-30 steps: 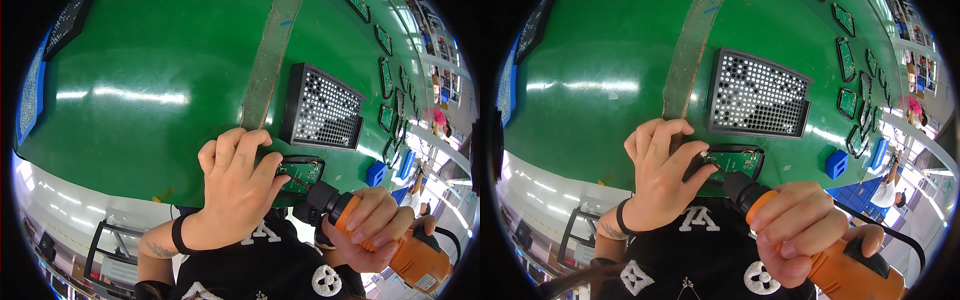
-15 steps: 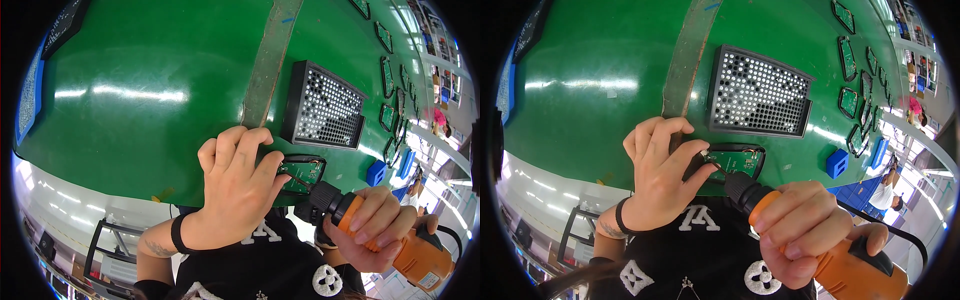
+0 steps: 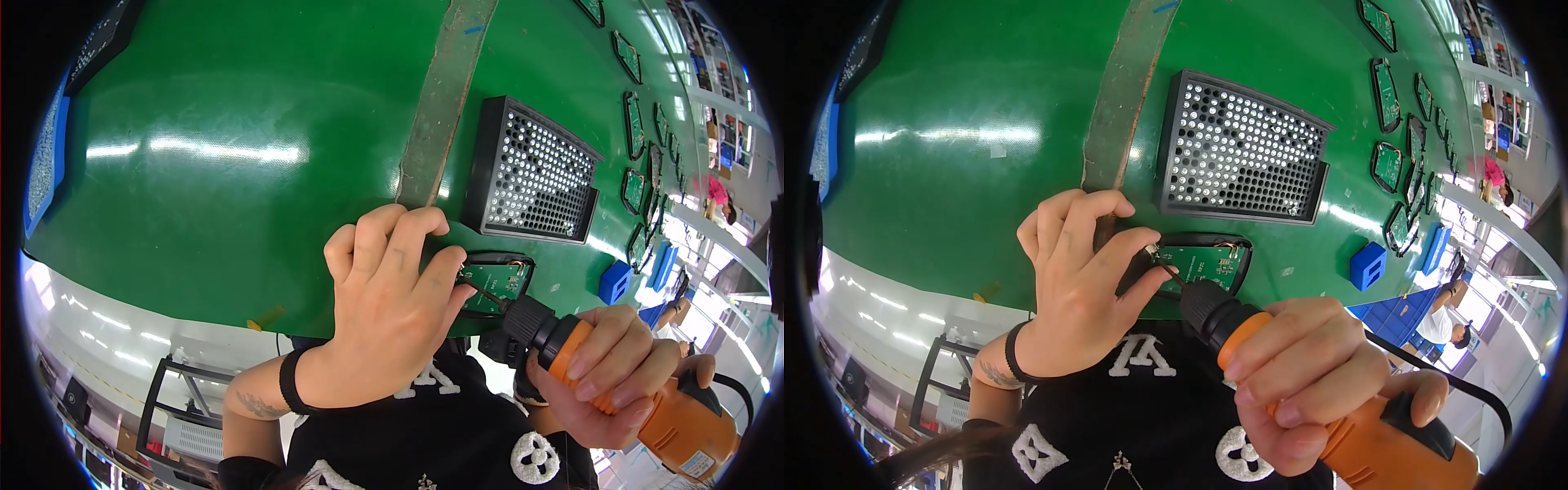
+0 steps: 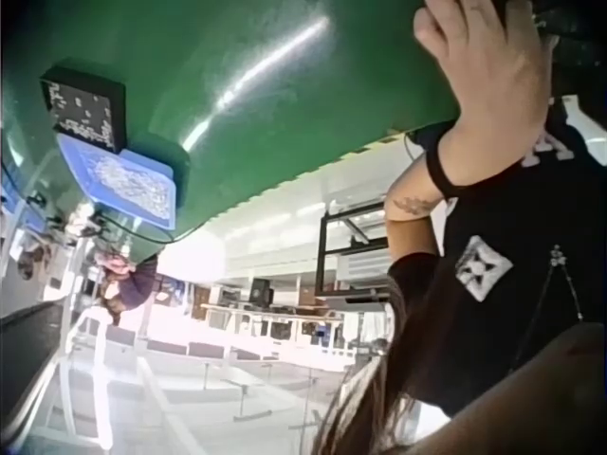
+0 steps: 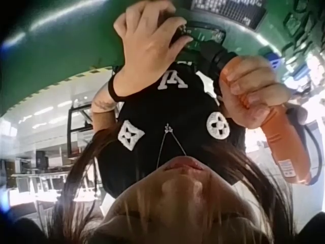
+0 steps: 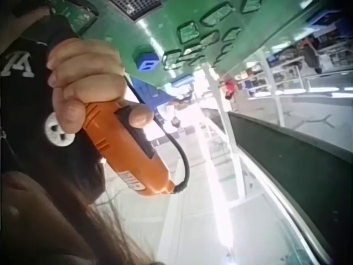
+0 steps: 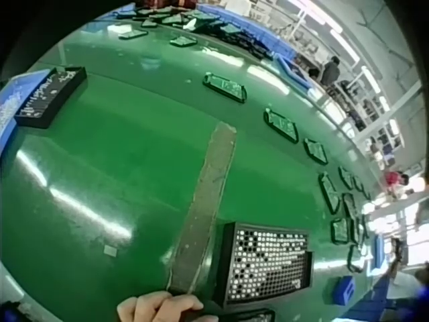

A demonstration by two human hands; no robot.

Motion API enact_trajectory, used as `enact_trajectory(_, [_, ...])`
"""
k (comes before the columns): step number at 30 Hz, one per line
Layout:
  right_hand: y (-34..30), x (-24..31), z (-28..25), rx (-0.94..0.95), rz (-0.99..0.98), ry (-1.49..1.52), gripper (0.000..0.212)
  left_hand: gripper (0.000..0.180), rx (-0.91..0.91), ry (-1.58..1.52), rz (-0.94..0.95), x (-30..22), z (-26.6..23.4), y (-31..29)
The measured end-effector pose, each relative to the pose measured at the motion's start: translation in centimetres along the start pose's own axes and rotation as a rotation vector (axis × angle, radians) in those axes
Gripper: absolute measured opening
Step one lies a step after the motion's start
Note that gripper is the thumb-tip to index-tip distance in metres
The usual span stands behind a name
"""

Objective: Using an electric screwdriver to assemble small circuit boards on a factory workbench.

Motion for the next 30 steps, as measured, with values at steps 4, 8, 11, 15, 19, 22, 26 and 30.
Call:
enact_trajectory(4, [-0.17, 0.14, 0.00, -0.035, -0.039, -0.038, 0.042, 0.037, -0.001, -0.004, 0.000, 0.02, 0.12, 0.04])
enact_trajectory(8, [-0.06, 0.10, -0.17, -0.046, -0.048, -0.055, 0.043, 0.037, -0.005, -0.006, -0.001, 0.10, 0.13, 0.09])
enact_trajectory(11, [0.09, 0.04, -0.17, 0.009, -0.055, -0.017, 0.042, 0.037, -0.002, -0.008, -0.003, 0.13, 0.16, 0.11])
enact_trajectory(15, [0.15, -0.01, -0.15, 0.025, -0.047, -0.018, 0.042, 0.037, 0.001, -0.009, 0.000, 0.17, 0.18, 0.14])
enact_trajectory(19, [0.06, -0.06, -0.10, 0.033, -0.055, -0.018, 0.043, 0.036, -0.002, -0.018, 0.007, 0.25, 0.34, 0.15])
enact_trajectory(22, [-0.12, 0.12, -0.32, -0.047, -0.084, -0.052, 0.043, 0.036, 0.009, -0.013, 0.010, 0.14, 0.37, 0.24])
enact_trajectory(26, [-0.05, 0.05, -0.28, -0.037, -0.118, -0.043, 0.042, 0.035, 0.016, -0.025, -0.001, 0.17, 0.36, 0.34])
enact_trajectory(30, [0.01, 0.02, -0.19, -0.036, -0.113, -0.058, 0.042, 0.036, 0.033, -0.022, -0.016, 0.15, 0.41, 0.45])
Point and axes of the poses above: each hand's wrist, its own y-axis towards the middle knuckle, its own z-axis out of the palm, x = y × z, the point moved 7 cm from there along y, towards the middle knuckle, and after that the axes turned 10 degrees about x, right-handed, at the moved point
